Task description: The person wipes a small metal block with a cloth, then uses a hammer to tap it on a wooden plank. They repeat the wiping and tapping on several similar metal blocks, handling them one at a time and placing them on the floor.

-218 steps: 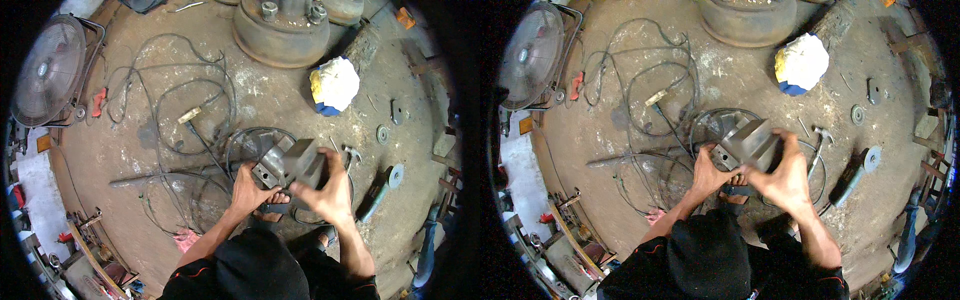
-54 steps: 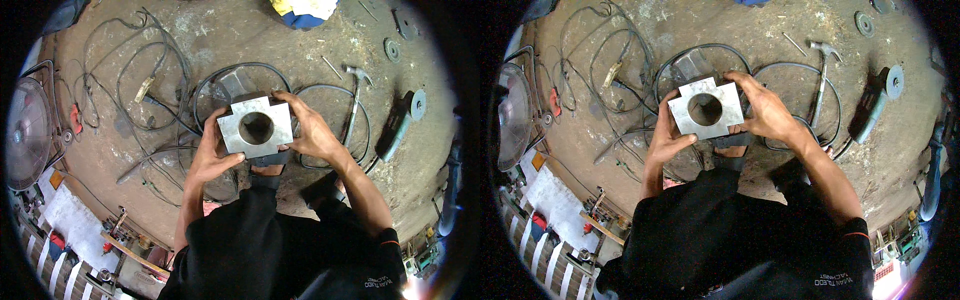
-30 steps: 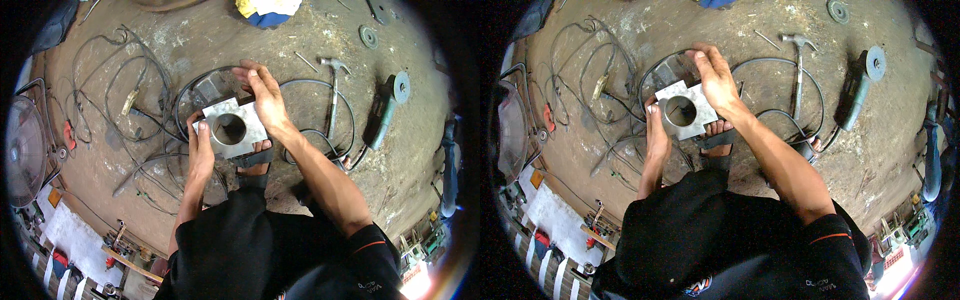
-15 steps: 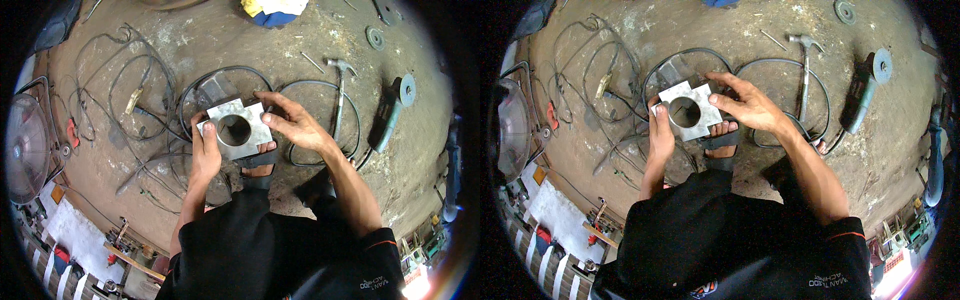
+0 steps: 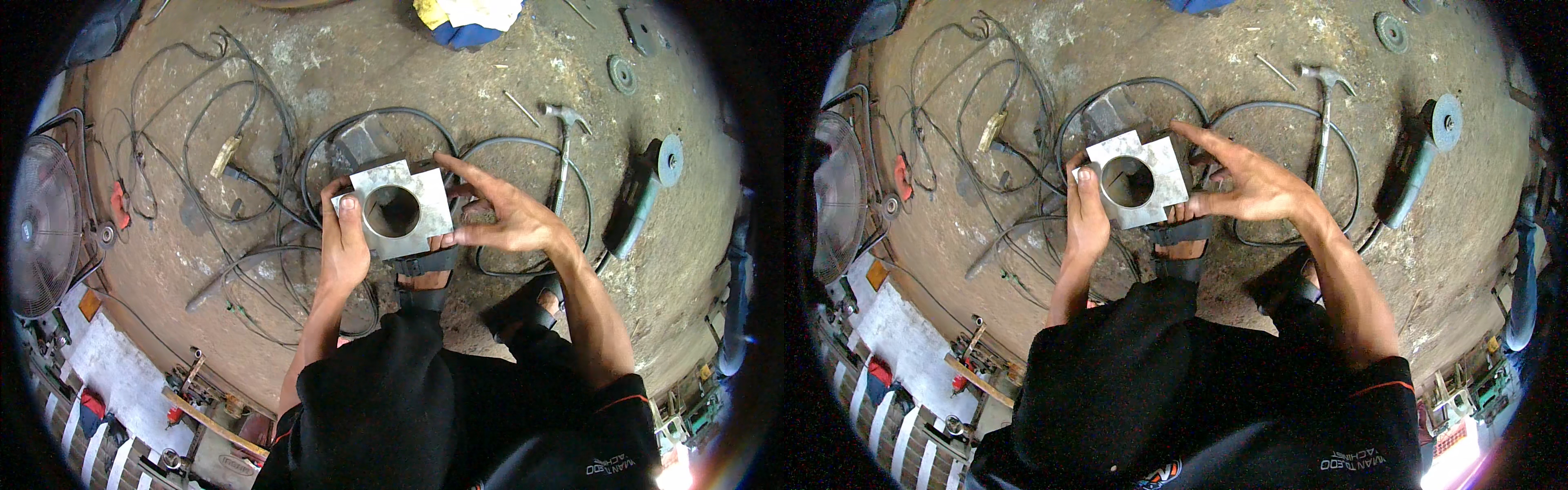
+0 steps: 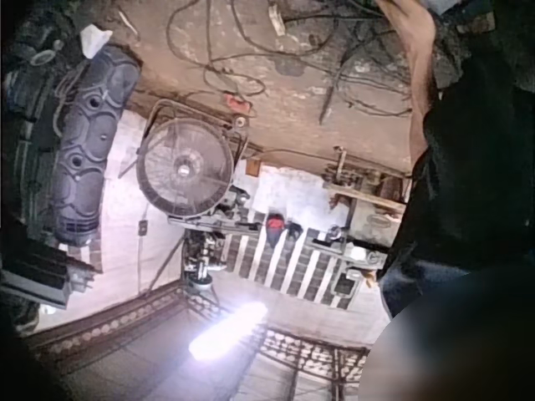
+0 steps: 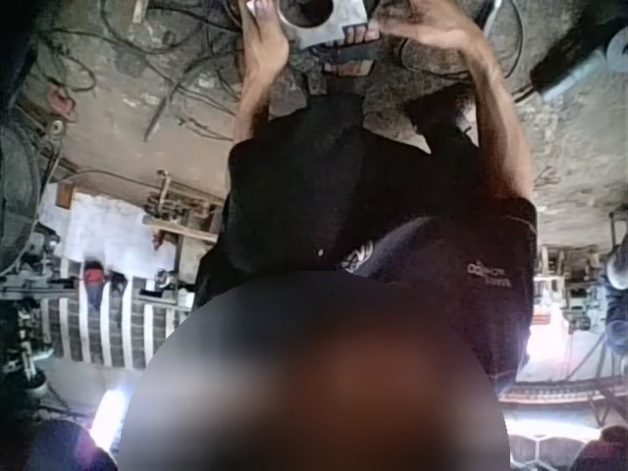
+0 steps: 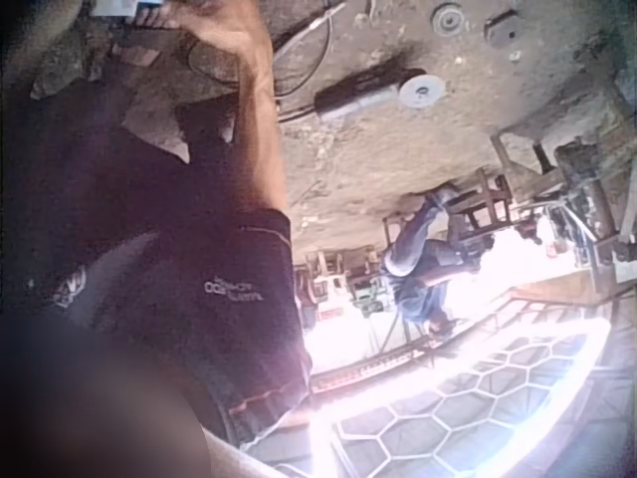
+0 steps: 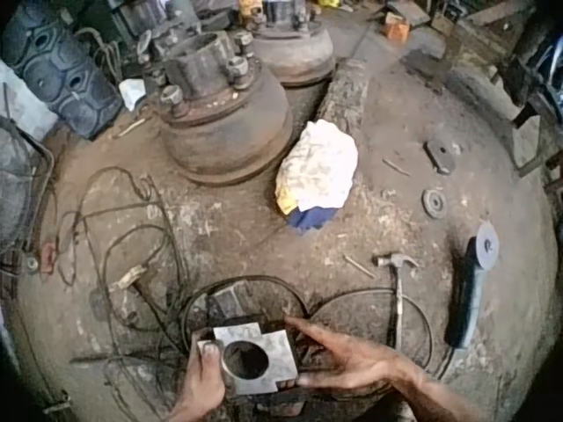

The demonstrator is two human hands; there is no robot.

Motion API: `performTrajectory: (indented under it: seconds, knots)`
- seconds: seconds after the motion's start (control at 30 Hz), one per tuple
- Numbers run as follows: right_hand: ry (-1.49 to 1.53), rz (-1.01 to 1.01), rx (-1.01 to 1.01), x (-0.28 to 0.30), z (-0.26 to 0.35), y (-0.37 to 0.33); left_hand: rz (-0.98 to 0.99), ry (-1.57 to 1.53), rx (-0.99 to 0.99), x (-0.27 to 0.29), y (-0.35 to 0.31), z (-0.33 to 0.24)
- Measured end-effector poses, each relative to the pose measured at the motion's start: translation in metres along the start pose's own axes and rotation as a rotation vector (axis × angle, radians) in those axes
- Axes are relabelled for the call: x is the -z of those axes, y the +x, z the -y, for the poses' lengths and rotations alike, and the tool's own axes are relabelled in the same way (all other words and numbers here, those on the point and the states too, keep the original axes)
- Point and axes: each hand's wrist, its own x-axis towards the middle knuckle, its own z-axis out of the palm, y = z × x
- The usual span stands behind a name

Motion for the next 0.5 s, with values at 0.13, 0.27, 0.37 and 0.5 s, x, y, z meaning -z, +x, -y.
performTrajectory:
  seconds: [0.13, 0.27, 0.37, 0.5]
  knots:
    - [-0.373, -0.161, 0.178, -0.017, -0.002, -0.002, 0.005, -0.021, 0.032, 0.0, 0.0, 0.0]
    - [-0.383, -0.193, 0.21, -0.023, -0.007, 0.005, 0.007, 0.024, 0.012, 0.001, -0.001, 0.0]
    - [-0.369, -0.182, 0.192, -0.023, -0.007, 0.004, 0.013, 0.057, 0.079, 0.003, -0.006, -0.002]
    - [-0.374, -0.196, 0.212, -0.024, -0.004, 0.001, 0.014, 0.069, 0.014, 0.003, -0.008, -0.003]
